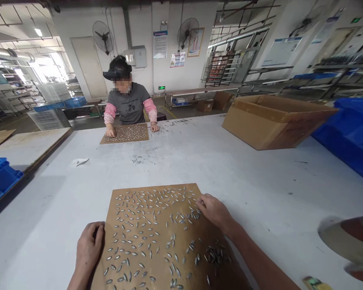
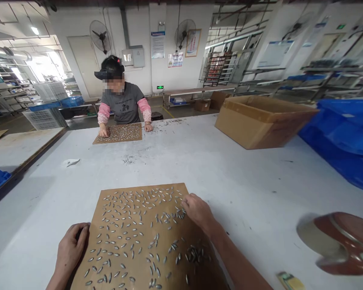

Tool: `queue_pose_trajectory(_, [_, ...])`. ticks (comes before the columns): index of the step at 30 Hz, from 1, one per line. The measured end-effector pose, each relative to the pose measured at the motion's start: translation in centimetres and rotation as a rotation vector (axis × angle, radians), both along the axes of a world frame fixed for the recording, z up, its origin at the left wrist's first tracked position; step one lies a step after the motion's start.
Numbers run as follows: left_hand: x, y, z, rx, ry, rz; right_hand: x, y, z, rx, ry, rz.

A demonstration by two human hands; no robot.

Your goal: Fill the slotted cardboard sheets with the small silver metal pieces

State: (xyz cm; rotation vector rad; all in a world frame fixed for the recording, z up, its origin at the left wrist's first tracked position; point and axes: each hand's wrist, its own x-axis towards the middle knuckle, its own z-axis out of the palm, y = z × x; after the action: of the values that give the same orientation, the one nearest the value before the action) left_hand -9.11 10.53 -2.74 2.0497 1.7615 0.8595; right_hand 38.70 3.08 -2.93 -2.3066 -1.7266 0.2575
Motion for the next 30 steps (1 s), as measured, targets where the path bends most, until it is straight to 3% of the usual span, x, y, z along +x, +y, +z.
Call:
queue_pose_trajectory(5, [0.0, 0.0, 0.0, 0.01, -0.007, -0.014, -0.9, -0.1, -0.1, -0.072, -0.059, 0.035])
queue_pose_trajectory(12, [0.0, -0.2, -0.1, 0.038, -0.013, -0.024, -3.7, 1.7, 0.2, -0.061, -0.03, 0.147])
queue_pose_trajectory(16, [-0.1, -0.1, -0.2, 0.041, -0.011, -0.026, -3.7, 2.4, 0.8, -0.09, -0.021, 0.099])
queue_pose_trajectory(20, [-0.1, -0.1, -0.2, 0.018, -0.009, -0.018, -2.1, 1.5, 1.1, -0.006, 0.03, 0.022])
queue_pose_trajectory(23, [0.0, -0.2, 0.0, 0.0, -0.012, -0.016, -1.3, 0.0, 0.7, 0.02, 0.058, 0.039])
queue_pose_trajectory(26, [0.2, -0.2, 0.2, -0.008, -0.019, -0.01, -1.6, -0.9, 0.1, 0.013, 0.066, 0.089])
queue_pose_trajectory(30, [0.3, -0.2, 0.4, -0.002, -0.015, -0.009, -2.5, -0.5, 0.0, -0.006, -0.002, 0.057])
